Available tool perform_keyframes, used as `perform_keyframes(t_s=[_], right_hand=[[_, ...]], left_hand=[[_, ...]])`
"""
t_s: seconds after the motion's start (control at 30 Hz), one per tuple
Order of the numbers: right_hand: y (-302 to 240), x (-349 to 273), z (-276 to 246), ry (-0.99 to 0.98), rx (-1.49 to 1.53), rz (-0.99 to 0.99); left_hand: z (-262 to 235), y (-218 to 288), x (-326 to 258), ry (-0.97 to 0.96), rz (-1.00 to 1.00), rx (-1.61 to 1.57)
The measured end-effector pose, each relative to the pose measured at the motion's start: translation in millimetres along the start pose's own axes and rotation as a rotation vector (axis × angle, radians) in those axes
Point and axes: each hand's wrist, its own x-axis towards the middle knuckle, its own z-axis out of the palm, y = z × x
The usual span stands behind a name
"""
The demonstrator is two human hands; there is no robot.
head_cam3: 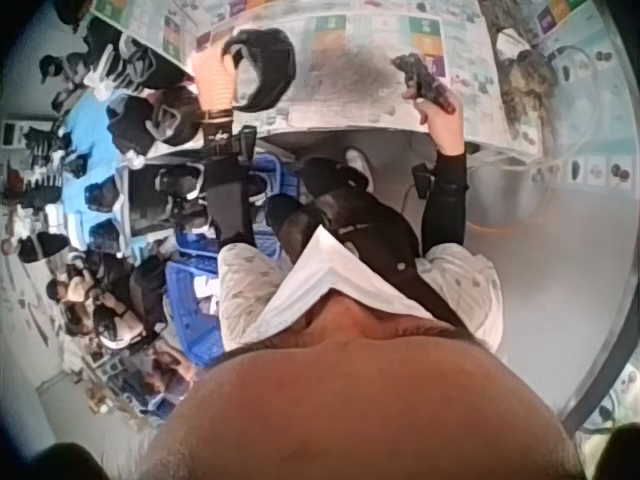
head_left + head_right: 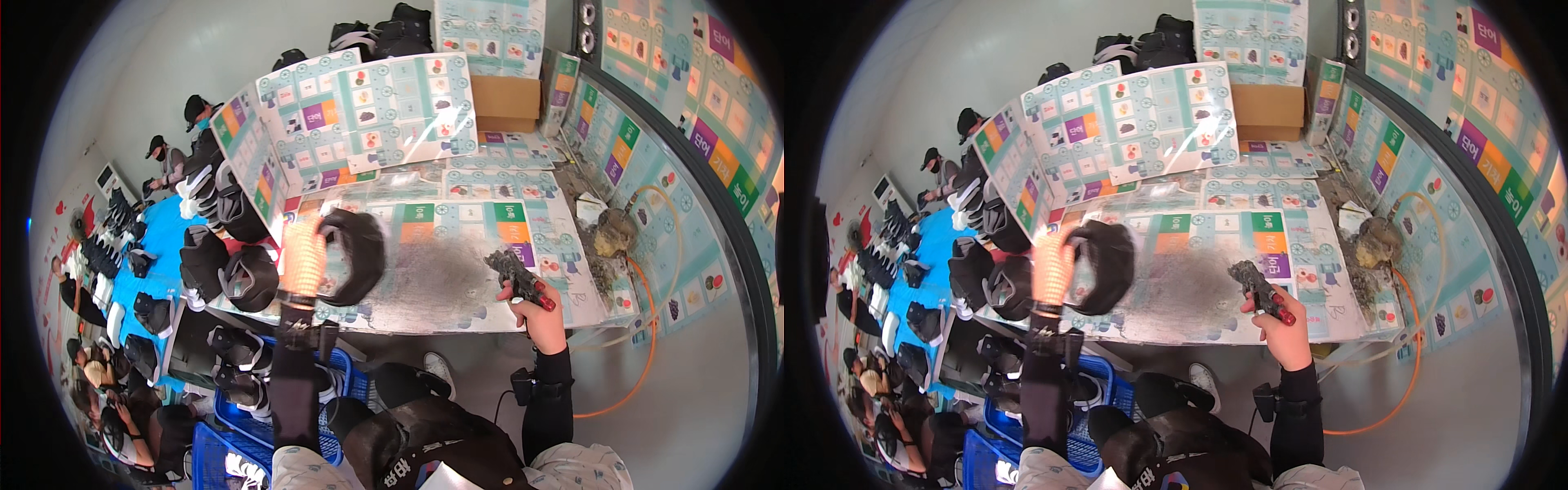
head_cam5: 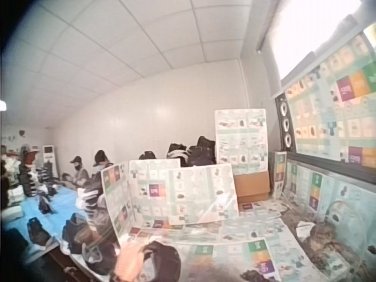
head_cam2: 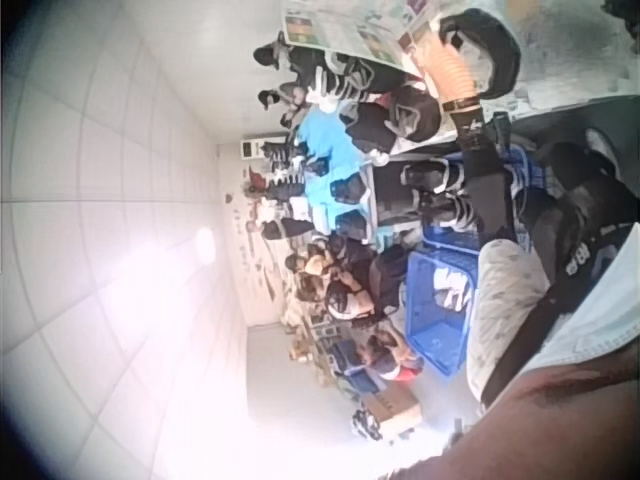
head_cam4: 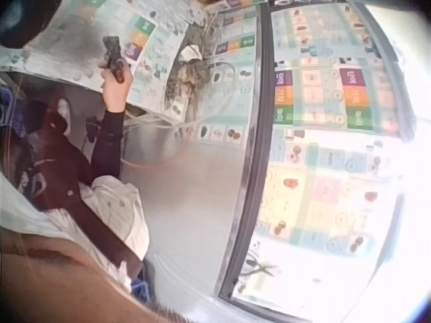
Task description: The person cleans the edges and interior of black and white shoes using a small air nozzle and a brush, then picks up and handles additional shoes from a bin.
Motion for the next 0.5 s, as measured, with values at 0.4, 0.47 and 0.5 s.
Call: perform_keyframes(t_s=[0.4,0.47,0.5], right_hand=[[-10,-6,11,0.005,-0.341,-0.116],[-13,-6,9,-0.006,-0.503,-0.098],[-14,-7,6,0.013,-0.492,-0.099]], left_hand=[[82,153,63,-0.53,0.153,-0.276],[93,163,60,-0.678,-0.023,-0.465],[100,170,59,-0.689,-0.015,-0.479]])
